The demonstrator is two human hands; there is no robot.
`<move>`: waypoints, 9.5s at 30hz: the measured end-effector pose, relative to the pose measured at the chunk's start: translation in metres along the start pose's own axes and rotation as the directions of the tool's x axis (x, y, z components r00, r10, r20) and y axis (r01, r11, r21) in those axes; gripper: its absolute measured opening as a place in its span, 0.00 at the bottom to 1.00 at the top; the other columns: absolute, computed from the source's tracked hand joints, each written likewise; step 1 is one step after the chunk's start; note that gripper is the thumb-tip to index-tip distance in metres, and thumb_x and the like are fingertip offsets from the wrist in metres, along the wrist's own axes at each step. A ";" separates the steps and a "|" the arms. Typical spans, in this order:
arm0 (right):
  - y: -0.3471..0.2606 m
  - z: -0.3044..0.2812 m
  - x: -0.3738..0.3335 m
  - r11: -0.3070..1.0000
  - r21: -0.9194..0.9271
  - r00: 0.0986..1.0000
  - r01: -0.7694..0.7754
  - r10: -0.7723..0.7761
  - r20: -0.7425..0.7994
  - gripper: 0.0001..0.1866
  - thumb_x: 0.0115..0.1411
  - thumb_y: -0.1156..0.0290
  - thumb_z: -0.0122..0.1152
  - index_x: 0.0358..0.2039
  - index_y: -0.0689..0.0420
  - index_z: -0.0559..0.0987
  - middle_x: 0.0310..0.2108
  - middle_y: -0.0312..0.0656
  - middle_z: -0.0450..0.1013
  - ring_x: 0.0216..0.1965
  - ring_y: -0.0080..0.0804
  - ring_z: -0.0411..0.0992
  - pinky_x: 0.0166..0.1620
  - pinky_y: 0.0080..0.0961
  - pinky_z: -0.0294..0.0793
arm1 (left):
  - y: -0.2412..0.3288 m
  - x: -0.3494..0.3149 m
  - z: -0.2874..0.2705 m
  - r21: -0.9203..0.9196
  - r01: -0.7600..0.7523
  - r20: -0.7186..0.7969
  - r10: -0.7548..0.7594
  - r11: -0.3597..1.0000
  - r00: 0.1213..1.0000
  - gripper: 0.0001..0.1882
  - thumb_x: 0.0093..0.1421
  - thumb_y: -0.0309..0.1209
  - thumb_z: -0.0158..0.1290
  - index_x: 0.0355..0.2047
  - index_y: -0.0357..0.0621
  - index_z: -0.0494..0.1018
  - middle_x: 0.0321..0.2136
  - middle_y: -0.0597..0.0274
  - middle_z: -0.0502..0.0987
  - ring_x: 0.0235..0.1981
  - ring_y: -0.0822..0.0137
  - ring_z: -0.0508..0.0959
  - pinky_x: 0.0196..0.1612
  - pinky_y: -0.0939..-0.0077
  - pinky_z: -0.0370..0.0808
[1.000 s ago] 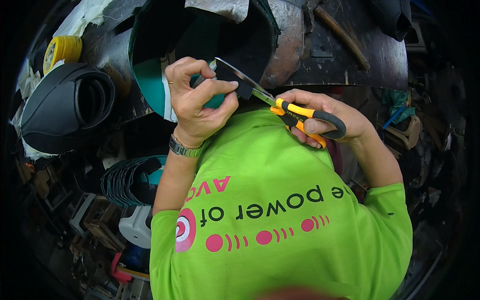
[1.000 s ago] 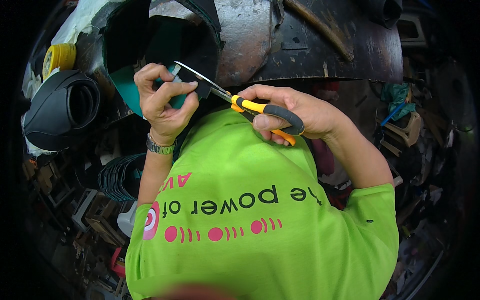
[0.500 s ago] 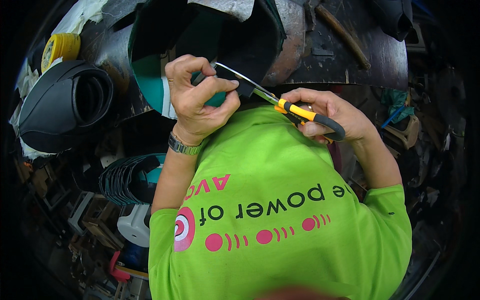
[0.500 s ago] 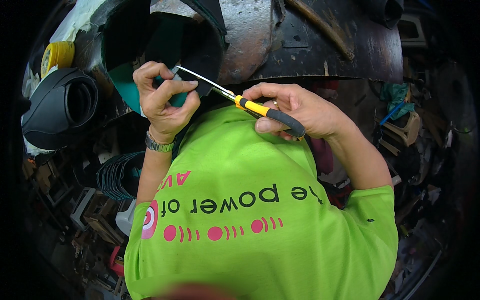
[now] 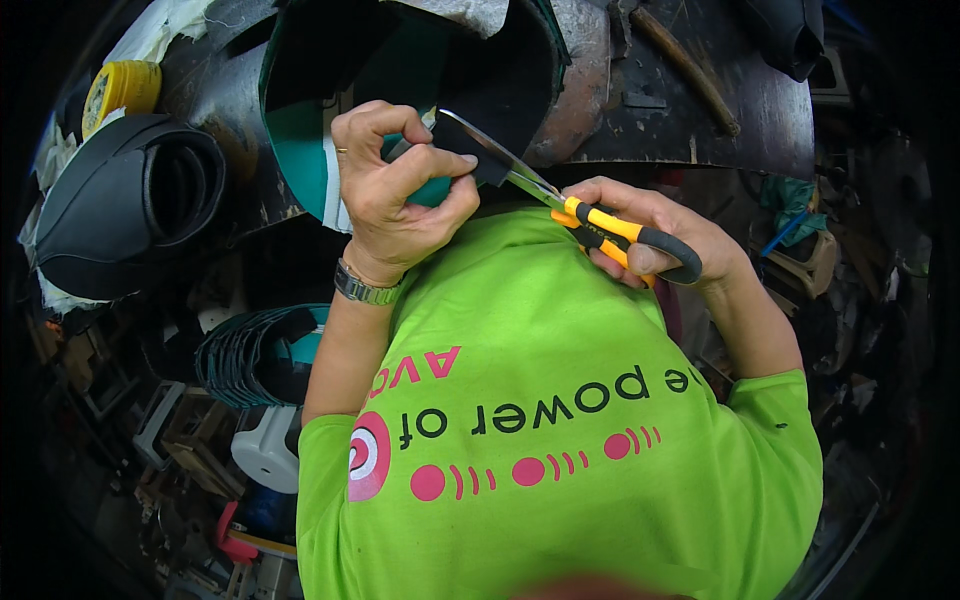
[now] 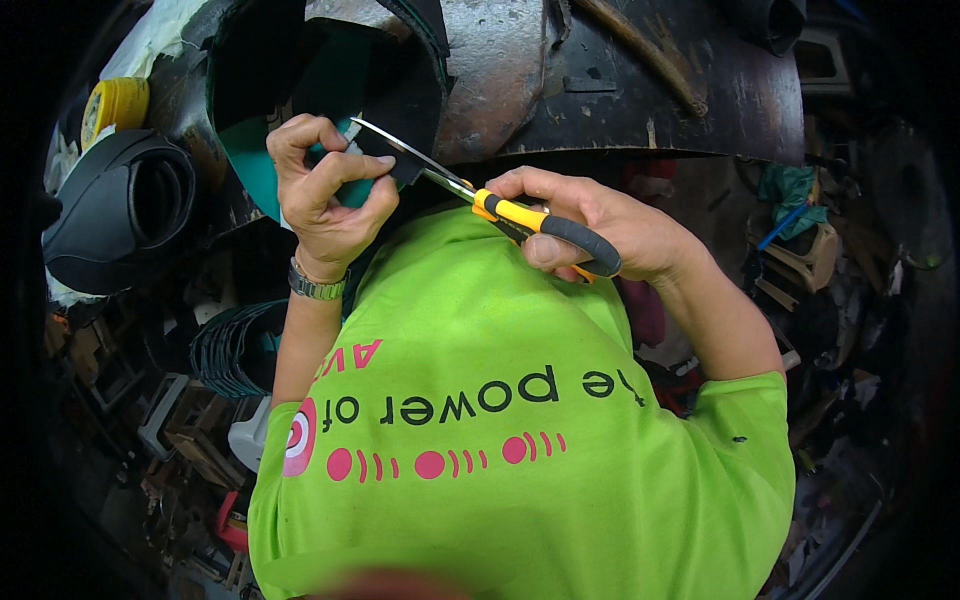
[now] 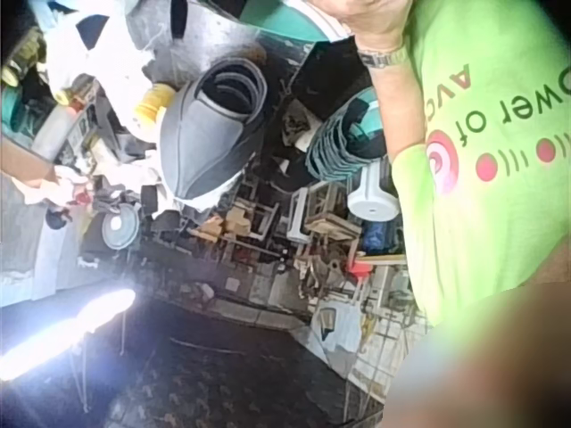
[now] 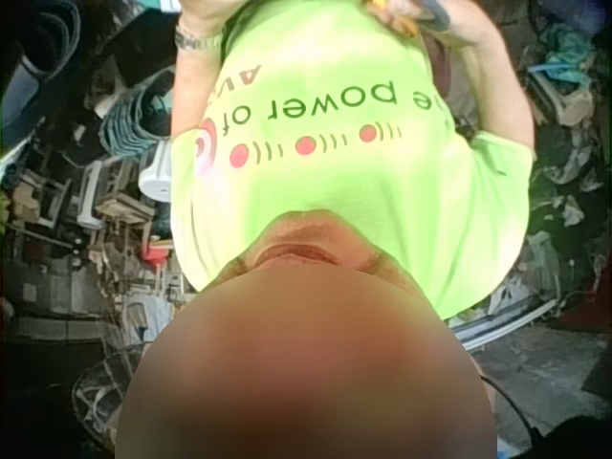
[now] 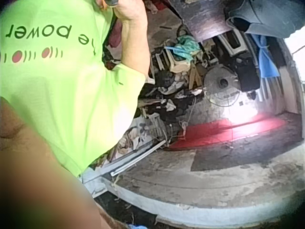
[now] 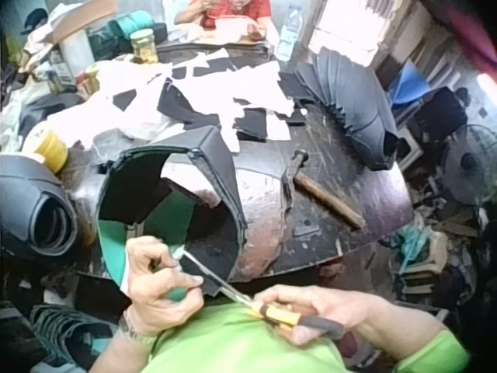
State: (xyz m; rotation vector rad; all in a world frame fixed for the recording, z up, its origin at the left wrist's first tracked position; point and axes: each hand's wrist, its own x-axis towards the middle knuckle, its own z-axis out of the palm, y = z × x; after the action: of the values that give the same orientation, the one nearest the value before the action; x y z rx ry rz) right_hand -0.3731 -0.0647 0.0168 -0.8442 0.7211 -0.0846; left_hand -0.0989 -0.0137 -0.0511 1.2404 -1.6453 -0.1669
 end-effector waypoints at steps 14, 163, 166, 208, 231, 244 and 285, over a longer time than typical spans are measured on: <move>0.000 0.001 0.003 0.993 -0.003 0.991 -0.116 0.115 -0.064 0.31 0.57 0.68 0.75 0.59 0.64 0.73 0.22 0.31 0.72 0.15 0.12 0.67 0.18 0.09 0.64 | -0.003 -0.002 -0.003 -0.048 -0.007 0.008 0.007 0.999 1.000 0.11 0.33 0.25 0.64 0.22 0.51 0.82 0.34 0.67 0.69 0.43 0.61 0.69 0.44 0.67 0.68; 0.018 -0.008 -0.025 0.992 0.110 0.958 0.057 -0.023 -0.285 0.24 0.59 0.75 0.72 0.54 0.64 0.74 0.24 0.37 0.75 0.17 0.16 0.71 0.20 0.11 0.68 | 0.016 0.047 -0.043 0.207 -0.354 0.587 0.173 0.912 0.791 0.12 0.55 0.30 0.65 0.40 0.46 0.81 0.42 0.62 0.81 0.46 0.60 0.80 0.54 0.64 0.72; 0.018 -0.009 -0.021 0.995 0.094 0.964 0.040 -0.014 -0.267 0.25 0.58 0.75 0.72 0.54 0.64 0.74 0.24 0.38 0.75 0.17 0.17 0.71 0.21 0.12 0.68 | 0.009 0.040 -0.049 0.178 -0.274 0.579 0.124 0.945 0.806 0.12 0.55 0.31 0.63 0.40 0.48 0.83 0.45 0.63 0.81 0.49 0.61 0.80 0.53 0.64 0.72; 0.014 -0.015 -0.025 0.969 0.245 0.996 -0.041 0.018 0.092 0.31 0.63 0.56 0.67 0.58 0.62 0.68 0.27 0.47 0.75 0.20 0.26 0.73 0.24 0.20 0.72 | -0.008 0.034 -0.028 0.108 -0.120 0.341 0.077 0.987 0.937 0.14 0.59 0.21 0.59 0.44 0.40 0.70 0.36 0.54 0.78 0.36 0.53 0.81 0.39 0.65 0.80; 0.004 -0.011 -0.025 0.994 -0.069 0.987 -0.087 0.076 -0.139 0.22 0.59 0.73 0.71 0.52 0.64 0.76 0.22 0.36 0.74 0.15 0.14 0.69 0.18 0.12 0.65 | -0.010 0.027 -0.037 0.096 -0.315 0.416 0.250 0.944 0.874 0.15 0.53 0.22 0.63 0.41 0.42 0.75 0.45 0.55 0.75 0.42 0.56 0.79 0.46 0.66 0.79; -0.037 -0.157 -0.054 0.456 -0.779 0.324 -0.430 -0.727 -0.605 0.21 0.55 0.73 0.67 0.49 0.52 0.72 0.28 0.49 0.75 0.31 0.50 0.77 0.39 0.39 0.74 | 0.009 0.085 -0.055 0.020 -0.483 0.318 0.453 0.875 0.833 0.11 0.48 0.25 0.65 0.33 0.46 0.77 0.39 0.60 0.77 0.45 0.59 0.79 0.51 0.60 0.73; -0.292 -0.051 0.221 0.073 -0.503 0.190 0.861 -0.964 0.185 0.14 0.59 0.84 0.65 0.43 0.55 0.88 0.32 0.29 0.74 0.28 0.18 0.67 0.36 0.19 0.69 | -0.179 0.145 -0.006 0.539 0.396 -0.098 -0.412 0.743 0.906 0.27 0.54 0.42 0.67 0.54 0.48 0.79 0.52 0.48 0.77 0.54 0.45 0.76 0.58 0.55 0.73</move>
State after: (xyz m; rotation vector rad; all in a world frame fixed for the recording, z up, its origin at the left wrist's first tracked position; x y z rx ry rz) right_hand -0.1754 -0.3713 0.0792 -1.7868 0.2234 -1.2666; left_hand 0.0270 -0.2061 -0.0685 2.0492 -1.4646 0.0341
